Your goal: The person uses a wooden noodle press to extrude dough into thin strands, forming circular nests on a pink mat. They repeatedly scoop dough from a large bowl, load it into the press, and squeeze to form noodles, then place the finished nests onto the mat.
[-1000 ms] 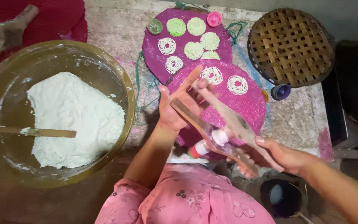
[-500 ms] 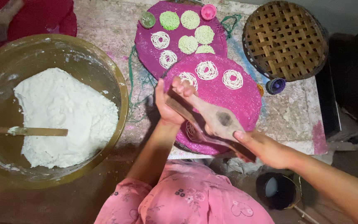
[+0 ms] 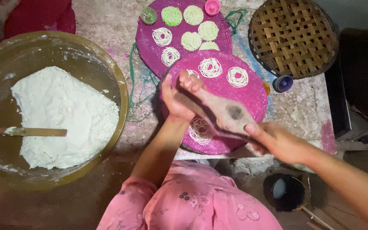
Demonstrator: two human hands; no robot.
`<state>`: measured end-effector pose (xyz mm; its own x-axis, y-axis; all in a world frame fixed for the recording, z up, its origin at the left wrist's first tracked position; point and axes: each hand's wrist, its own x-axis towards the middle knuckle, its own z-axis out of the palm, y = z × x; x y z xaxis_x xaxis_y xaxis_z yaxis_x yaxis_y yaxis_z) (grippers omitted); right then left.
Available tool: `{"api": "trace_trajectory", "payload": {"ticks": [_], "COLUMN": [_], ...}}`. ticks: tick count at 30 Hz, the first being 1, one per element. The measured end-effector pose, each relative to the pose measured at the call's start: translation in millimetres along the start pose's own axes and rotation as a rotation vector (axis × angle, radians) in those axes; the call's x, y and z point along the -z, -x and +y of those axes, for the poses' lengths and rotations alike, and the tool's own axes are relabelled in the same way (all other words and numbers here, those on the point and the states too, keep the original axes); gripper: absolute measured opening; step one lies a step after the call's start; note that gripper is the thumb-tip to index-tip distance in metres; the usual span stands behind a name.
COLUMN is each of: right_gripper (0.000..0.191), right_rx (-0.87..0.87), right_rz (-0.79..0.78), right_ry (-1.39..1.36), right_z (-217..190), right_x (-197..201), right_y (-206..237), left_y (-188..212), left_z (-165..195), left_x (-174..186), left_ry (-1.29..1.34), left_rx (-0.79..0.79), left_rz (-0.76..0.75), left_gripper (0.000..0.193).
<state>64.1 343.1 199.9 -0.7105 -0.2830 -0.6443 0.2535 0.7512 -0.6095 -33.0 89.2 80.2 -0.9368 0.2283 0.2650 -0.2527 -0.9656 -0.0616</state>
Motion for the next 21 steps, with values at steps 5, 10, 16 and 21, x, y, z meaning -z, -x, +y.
{"api": "trace_trajectory", "payload": {"ticks": [5, 10, 16, 21], "right_gripper": [0.068, 0.063, 0.062, 0.079], "right_rx": [0.066, 0.125, 0.219, 0.392], "right_rz": [0.083, 0.072, 0.203, 0.296], "right_ry": [-0.125, -0.161, -0.292, -0.429], "right_z": [11, 27, 55, 81], "right_x": [1, -6, -14, -24], "right_y": [-17, -15, -19, -20], "left_y": [-20, 18, 78, 93], "left_z": [10, 19, 8, 29], "left_x": [3, 34, 20, -31], "left_ry": [-0.167, -0.917, -1.789, -2.412], "left_rx": [0.067, 0.584, 0.706, 0.408], "left_rz": [0.127, 0.457, 0.161, -0.411], "left_gripper": [0.047, 0.059, 0.057, 0.074]}}
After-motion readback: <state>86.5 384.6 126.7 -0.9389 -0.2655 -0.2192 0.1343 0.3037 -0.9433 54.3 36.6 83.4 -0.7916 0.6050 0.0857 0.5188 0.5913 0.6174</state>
